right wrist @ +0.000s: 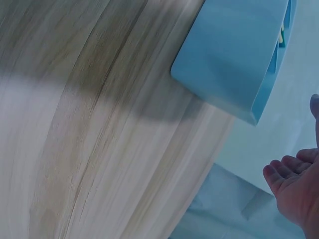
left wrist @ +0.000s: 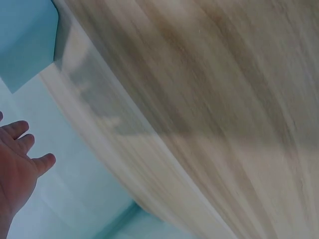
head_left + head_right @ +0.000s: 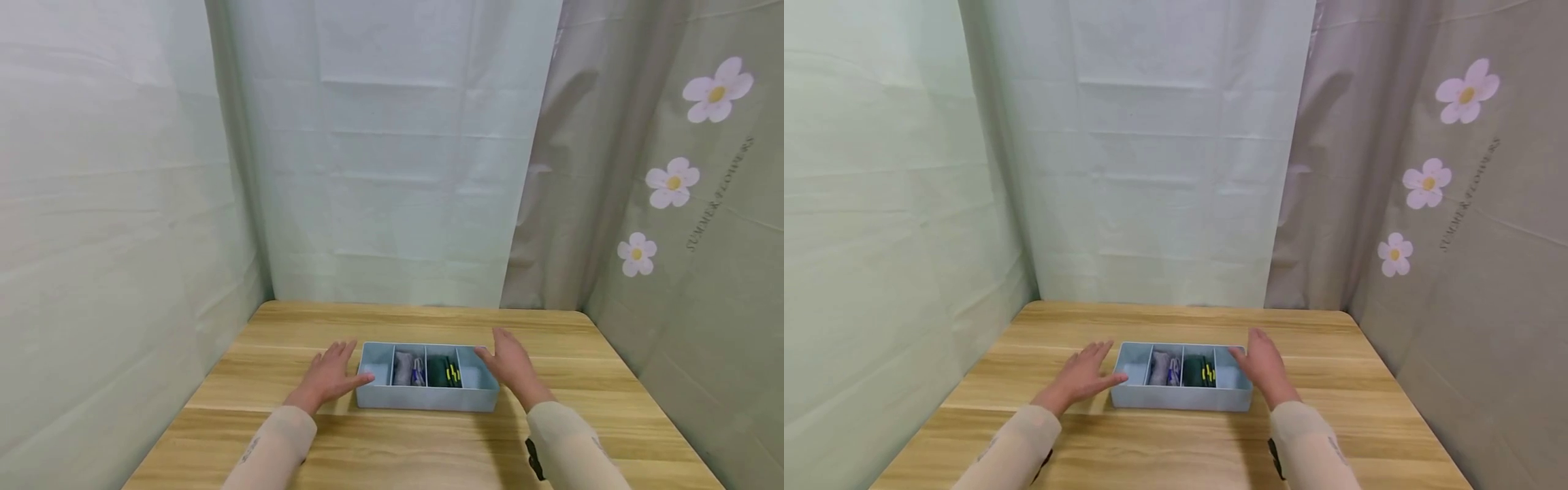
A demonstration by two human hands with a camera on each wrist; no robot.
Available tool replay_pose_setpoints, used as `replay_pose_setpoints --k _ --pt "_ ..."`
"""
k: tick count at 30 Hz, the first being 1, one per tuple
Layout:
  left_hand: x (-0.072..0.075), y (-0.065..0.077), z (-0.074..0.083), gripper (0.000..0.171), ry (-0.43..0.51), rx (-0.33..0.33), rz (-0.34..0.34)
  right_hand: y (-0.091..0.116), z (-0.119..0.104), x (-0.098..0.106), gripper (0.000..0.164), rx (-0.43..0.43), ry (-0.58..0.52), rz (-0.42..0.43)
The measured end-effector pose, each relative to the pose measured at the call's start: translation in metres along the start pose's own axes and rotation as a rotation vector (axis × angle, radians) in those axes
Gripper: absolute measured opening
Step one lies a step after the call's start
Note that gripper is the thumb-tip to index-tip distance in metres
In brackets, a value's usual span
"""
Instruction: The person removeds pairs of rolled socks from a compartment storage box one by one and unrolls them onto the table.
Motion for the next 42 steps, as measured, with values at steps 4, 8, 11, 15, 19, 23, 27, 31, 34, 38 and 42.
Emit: replay_pose_setpoints --k 4,8,11,15,19,23,27,31,34,38,42 --pt "-0.002 0.003 0.003 0.098 0.027 -0.021 -0.004 -0.002 -0.007 -0.005 0.070 -0.015 -0.029 -0.002" --pt "-0.006 0.003 0.003 0.091 0.035 -0.015 -0.021 -0.004 -0.014 -0.010 0.069 -0.034 -0.082 0.003" --pt "-0.009 0.003 0.004 0.086 0.045 -0.011 -0.039 -0.004 -0.019 -0.015 0.068 -0.043 -0.123 0.011" --pt "-0.013 0.003 0.004 0.083 0.060 -0.014 -0.061 -0.003 -0.026 -0.022 0.066 -0.061 -0.156 0.017" --pt "-0.017 0.003 0.003 0.085 0.074 0.001 -0.075 -0.002 -0.032 -0.030 0.065 -0.059 -0.187 0.025" --pt "-0.020 0.003 0.003 0.086 0.095 0.011 -0.077 -0.002 -0.038 -0.036 0.064 -0.049 -0.198 0.037" --pt "-0.021 0.003 0.003 0.086 0.109 0.003 -0.074 -0.002 -0.045 -0.041 0.064 -0.059 -0.211 0.045" --pt "-0.022 0.003 0.003 0.087 0.114 0.007 -0.075 -0.001 -0.053 -0.044 0.062 -0.039 -0.222 0.061" --pt "-0.022 0.003 0.002 0.088 0.118 0.015 -0.079 0.000 -0.058 -0.048 0.062 -0.026 -0.231 0.068" --pt "-0.022 0.004 0.002 0.087 0.122 0.019 -0.082 0.000 -0.061 -0.053 0.062 -0.028 -0.232 0.071" --pt "-0.021 0.005 0.004 0.086 0.133 0.008 -0.079 0.000 -0.062 -0.056 0.062 -0.027 -0.226 0.080"
Point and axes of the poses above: each hand's wrist, its own y-axis away from the middle knuckle, its own x-axis out of the back of the hand, z = x × y, the point moved 6 cm from there along -y, towards the middle knuckle, and after that the axes turned 12 degrees about x, right-handed, at the moved point
